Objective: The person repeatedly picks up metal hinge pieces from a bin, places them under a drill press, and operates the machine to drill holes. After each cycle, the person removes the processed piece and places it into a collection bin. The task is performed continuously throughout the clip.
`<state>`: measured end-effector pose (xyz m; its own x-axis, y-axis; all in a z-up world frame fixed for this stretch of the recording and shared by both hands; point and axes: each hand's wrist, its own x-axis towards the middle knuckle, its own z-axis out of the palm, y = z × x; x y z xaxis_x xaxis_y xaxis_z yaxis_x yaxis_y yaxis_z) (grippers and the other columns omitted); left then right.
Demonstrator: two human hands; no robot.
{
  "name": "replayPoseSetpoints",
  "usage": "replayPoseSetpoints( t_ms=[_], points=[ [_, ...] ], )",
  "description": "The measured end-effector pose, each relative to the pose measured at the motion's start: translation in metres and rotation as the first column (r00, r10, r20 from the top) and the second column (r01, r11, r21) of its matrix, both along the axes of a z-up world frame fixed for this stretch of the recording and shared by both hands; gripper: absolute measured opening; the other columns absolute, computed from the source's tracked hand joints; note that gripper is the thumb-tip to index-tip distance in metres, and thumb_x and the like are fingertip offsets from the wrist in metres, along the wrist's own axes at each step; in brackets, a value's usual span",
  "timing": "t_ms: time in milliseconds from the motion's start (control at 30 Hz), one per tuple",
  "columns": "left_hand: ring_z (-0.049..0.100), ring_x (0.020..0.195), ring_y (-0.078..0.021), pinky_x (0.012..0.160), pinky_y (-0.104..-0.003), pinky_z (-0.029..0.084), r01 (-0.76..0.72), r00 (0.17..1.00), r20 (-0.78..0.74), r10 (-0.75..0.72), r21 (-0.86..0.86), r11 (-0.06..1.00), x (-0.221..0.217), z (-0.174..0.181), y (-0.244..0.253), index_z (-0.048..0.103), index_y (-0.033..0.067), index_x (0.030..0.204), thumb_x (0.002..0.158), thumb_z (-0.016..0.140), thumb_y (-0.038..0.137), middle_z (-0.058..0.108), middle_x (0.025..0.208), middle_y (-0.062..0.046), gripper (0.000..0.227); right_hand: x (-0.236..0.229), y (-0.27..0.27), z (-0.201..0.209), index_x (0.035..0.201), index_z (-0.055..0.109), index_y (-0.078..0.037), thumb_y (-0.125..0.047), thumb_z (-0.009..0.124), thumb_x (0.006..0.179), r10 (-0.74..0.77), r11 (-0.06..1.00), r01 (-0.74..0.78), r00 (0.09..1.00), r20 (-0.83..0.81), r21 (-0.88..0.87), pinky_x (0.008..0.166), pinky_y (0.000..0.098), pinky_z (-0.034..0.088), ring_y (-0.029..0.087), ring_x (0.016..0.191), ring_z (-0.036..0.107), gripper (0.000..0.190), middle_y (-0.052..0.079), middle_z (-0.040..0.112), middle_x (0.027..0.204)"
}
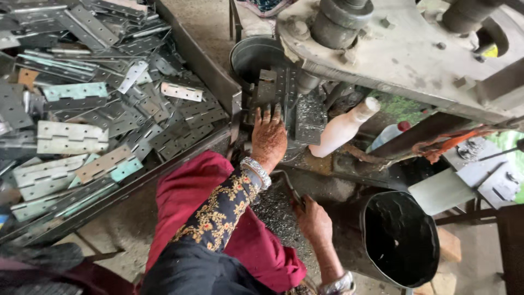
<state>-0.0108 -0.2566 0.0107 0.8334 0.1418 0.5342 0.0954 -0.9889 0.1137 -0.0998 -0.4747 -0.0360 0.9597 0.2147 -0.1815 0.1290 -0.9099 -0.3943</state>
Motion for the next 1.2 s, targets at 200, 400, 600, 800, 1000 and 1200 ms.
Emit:
replayPoseSetpoints(
  t_ms=[200, 400, 600, 800, 1000, 1200],
  points=[
    [0.04, 0.145, -0.0349, 0.126, -0.057, 0.012, -0.007, 0.976, -0.217, 0.007, 0.0, 1.0, -0.003, 0.015, 0.013, 0.068, 0.0037, 0.127, 0.1, 0.048, 0.024, 0.046, 0.157, -0.013, 0.04, 0.027, 0.006, 0.019, 0.123, 0.059, -0.015, -0.055, 0.058, 0.095, 0.064, 0.978, -0.089, 0.989, -0.134, -0.188, 0.086, 0.0542, 0.055, 0.041, 0.101, 0.07, 0.048, 0.021, 0.073, 0.106],
    [0.037, 0.145, -0.0336, 0.124, -0.055, 0.01, -0.071, 0.963, -0.256, 0.08, 0.044, 0.996, 0.007, 0.015, 0.007, 0.064, 0.0045, 0.133, 0.099, 0.046, 0.023, 0.044, 0.158, -0.011, 0.043, 0.006, 0.003, -0.006, 0.111, 0.07, -0.013, -0.048, 0.058, 0.095, 0.023, 0.999, -0.022, 0.998, -0.056, 0.031, 0.083, 0.0538, 0.056, 0.043, 0.097, 0.071, 0.04, 0.021, 0.075, 0.1],
    [0.035, 0.148, -0.0344, 0.124, -0.06, 0.006, -0.033, 0.946, -0.32, 0.044, 0.039, 0.999, 0.004, 0.024, 0.01, 0.061, 0.0041, 0.136, 0.1, 0.043, 0.022, 0.046, 0.155, -0.01, 0.044, 0.004, 0.003, -0.021, 0.118, 0.066, -0.013, -0.052, 0.064, 0.091, 0.025, 1.0, -0.026, 0.989, -0.142, -0.005, 0.081, 0.0521, 0.056, 0.041, 0.096, 0.072, 0.047, 0.022, 0.075, 0.099],
    [0.039, 0.144, -0.0342, 0.123, -0.06, 0.007, -0.096, 0.967, -0.237, 0.094, 0.004, 0.995, 0.016, 0.012, 0.007, 0.064, 0.0045, 0.133, 0.1, 0.043, 0.023, 0.051, 0.153, -0.01, 0.043, 0.024, -0.007, -0.002, 0.119, 0.061, -0.011, -0.051, 0.059, 0.095, 0.179, 0.975, -0.165, 0.98, 0.085, -0.148, 0.073, 0.0558, 0.056, 0.044, 0.089, 0.071, 0.047, 0.022, 0.074, 0.096],
    [0.042, 0.144, -0.0346, 0.125, -0.061, 0.006, -0.073, 0.971, -0.229, 0.062, -0.036, 0.997, 0.026, 0.012, 0.017, 0.072, 0.0058, 0.124, 0.102, 0.045, 0.021, 0.054, 0.151, -0.011, 0.038, -0.012, 0.0, -0.003, 0.112, 0.064, -0.011, -0.055, 0.06, 0.096, 0.054, 0.994, -0.056, 0.998, -0.028, -0.089, 0.079, 0.0543, 0.056, 0.041, 0.093, 0.072, 0.046, 0.02, 0.075, 0.096],
    [0.04, 0.144, -0.0361, 0.124, -0.06, 0.007, -0.028, 0.982, -0.186, 0.026, -0.01, 1.0, -0.003, 0.022, -0.001, 0.064, 0.0011, 0.128, 0.099, 0.053, 0.036, 0.049, 0.152, -0.017, 0.047, 0.023, 0.005, 0.033, 0.123, 0.058, -0.014, -0.052, 0.059, 0.093, 0.155, 0.977, -0.16, 0.987, -0.051, -0.139, 0.088, 0.0538, 0.053, 0.04, 0.105, 0.068, 0.048, 0.017, 0.071, 0.115]
  ],
)
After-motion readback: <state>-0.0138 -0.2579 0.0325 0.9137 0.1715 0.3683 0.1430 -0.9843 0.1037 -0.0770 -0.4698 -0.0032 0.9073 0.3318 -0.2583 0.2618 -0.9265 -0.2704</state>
